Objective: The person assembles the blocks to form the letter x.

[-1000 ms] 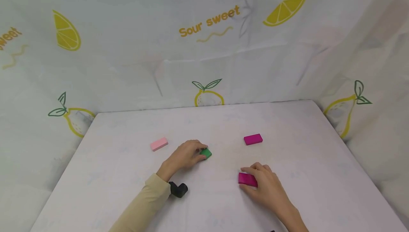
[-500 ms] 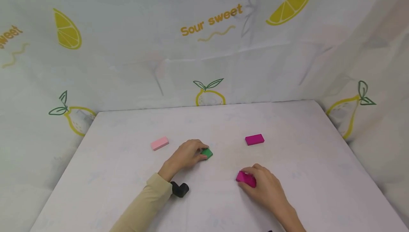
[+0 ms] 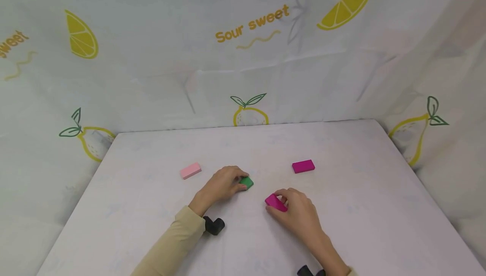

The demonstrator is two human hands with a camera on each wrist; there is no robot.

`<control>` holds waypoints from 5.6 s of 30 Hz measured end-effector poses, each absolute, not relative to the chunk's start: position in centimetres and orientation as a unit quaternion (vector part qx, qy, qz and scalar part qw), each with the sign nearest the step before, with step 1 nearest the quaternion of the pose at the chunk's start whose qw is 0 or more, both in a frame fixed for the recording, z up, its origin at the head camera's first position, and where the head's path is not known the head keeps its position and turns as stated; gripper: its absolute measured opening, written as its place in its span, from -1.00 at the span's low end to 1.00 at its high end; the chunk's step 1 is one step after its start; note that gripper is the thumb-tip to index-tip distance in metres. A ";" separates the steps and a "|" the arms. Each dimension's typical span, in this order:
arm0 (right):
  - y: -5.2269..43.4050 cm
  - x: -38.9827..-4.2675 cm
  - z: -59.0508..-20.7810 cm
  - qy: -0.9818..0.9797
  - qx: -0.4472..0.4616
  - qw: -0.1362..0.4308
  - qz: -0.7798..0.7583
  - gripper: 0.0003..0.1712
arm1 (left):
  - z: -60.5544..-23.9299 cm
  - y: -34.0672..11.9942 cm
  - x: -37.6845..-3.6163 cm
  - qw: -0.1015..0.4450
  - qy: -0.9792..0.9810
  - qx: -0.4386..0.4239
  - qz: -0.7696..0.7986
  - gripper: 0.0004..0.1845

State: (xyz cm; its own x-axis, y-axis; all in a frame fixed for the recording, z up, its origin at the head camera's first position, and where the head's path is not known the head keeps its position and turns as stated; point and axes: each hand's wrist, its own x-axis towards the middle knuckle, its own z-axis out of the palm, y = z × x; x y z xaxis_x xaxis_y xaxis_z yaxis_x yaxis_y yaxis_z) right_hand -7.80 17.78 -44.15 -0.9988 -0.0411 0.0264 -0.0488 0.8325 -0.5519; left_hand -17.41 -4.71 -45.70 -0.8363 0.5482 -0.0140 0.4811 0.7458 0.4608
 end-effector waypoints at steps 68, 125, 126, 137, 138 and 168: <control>14.1 -12.0 -46.4 -0.920 0.069 -0.019 0.385 -0.69 | -45.8 -4.9 -17.4 0.046 0.930 0.293 0.218 -0.62; 15.6 -13.5 -45.3 -0.918 0.178 -0.109 0.339 -0.52 | -46.6 -5.8 -16.8 0.047 0.918 0.308 0.245 -0.53; 15.6 -13.5 -45.3 -0.918 0.176 -0.109 0.338 -0.52 | -46.6 -5.8 -16.8 0.047 0.917 0.307 0.249 -0.52; 15.6 -13.5 -45.8 -0.916 0.183 -0.109 0.341 -0.52 | -46.6 -6.7 -16.6 0.055 0.922 0.303 0.234 -0.51; 15.6 -13.4 -45.7 -0.916 0.181 -0.111 0.340 -0.52 | -46.5 -6.9 -16.6 0.058 0.923 0.298 0.237 -0.49; 15.8 -13.5 -45.4 -0.916 0.170 -0.121 0.342 -0.50 | -45.2 -15.8 -8.3 -0.018 0.948 0.143 0.285 -0.44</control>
